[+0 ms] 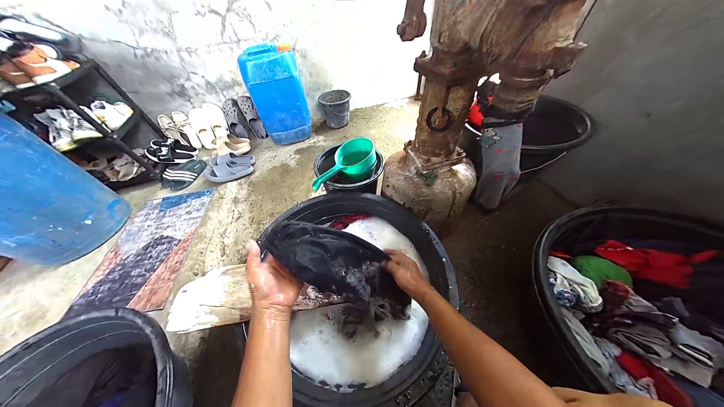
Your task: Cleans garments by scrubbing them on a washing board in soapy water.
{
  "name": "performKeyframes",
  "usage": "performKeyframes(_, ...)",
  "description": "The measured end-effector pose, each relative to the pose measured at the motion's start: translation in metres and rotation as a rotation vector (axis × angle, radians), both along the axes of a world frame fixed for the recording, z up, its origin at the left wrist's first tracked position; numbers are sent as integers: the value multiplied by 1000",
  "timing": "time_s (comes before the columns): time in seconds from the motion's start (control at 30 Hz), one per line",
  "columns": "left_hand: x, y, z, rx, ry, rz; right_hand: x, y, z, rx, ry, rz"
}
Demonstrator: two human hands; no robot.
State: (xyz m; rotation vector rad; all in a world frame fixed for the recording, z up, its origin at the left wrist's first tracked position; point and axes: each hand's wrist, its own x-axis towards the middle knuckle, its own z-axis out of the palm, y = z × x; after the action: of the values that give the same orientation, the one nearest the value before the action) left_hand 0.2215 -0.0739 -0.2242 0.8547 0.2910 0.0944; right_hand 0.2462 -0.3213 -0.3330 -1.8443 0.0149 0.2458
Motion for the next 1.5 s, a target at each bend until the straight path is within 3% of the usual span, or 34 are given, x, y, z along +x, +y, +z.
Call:
performKeyframes(0.1, -6, -19, -53, -21, 368, -25, 5, 39, 46, 473, 14, -46)
performKeyframes(0.17, -15, -35, -83, -21, 474, -50, -1, 72, 79, 521, -70, 45)
performKeyframes(0.23, -18, -45, -92, 40, 468, -48, -4, 90, 88, 410, -281, 126)
performKeyframes(0.3, -19, -48, -75, 143, 380, -41, -9, 87, 70, 189, -477, 112)
performKeyframes(0.43, -22, -46, -10, 411, 67, -122, -42, 63, -15, -228, -634, -29)
performKeyframes(0.53, -32, -58, 36, 748, -150, -245, -53, 57, -57, -278, -458, -142)
performKeyframes(0.67, -31, -42, 78, 1217, -406, -207, -42, 22, -51, -243, -202, -158)
performKeyframes(0.73, -25, -21, 78, 1070, -316, -168, -26, -1, -44, -226, -222, -174)
performKeyframes(0.77, -19, -12, 65, 818, -222, -127, -16, -8, -40, -146, -187, -208)
performKeyframes(0.83, -8, -5, 26, 263, 26, -6, -5, -8, -28, 186, -100, -264)
performKeyframes(0.87, -5, -7, 6, 95, 170, 19, -4, 0, -17, 380, -72, -267)
performKeyframes(0.93, -11, -20, -38, -29, 349, -36, -8, 26, 1, 630, -137, -94)
performKeyframes(0.97, -18, -33, -58, -42, 391, -51, -15, 42, 6, 651, -213, 27)
performKeyframes(1.03, -27, -60, -96, 5, 346, -10, -43, 82, 25, 508, -373, 80)
performKeyframes(1.13, -24, -74, -157, 395, 85, 56, -70, 120, 37, 47, -616, -28)
performKeyframes(1.17, -26, -74, -148, 582, 154, -11, -66, 121, 42, -99, -617, -52)
performKeyframes(1.2, -31, -77, -116, 688, 291, -90, -53, 117, 45, -190, -570, -73)
performKeyframes(1.27, -39, -91, -55, 569, 460, -48, -16, 104, 38, -200, -447, -174)
performKeyframes(1.37, -37, -94, -45, 511, 400, -13, 1, 98, 29, -8, -400, -278)
performKeyframes(1.5, -15, -84, -54, 558, 400, -3, -29, 95, 32, -84, -606, -165)
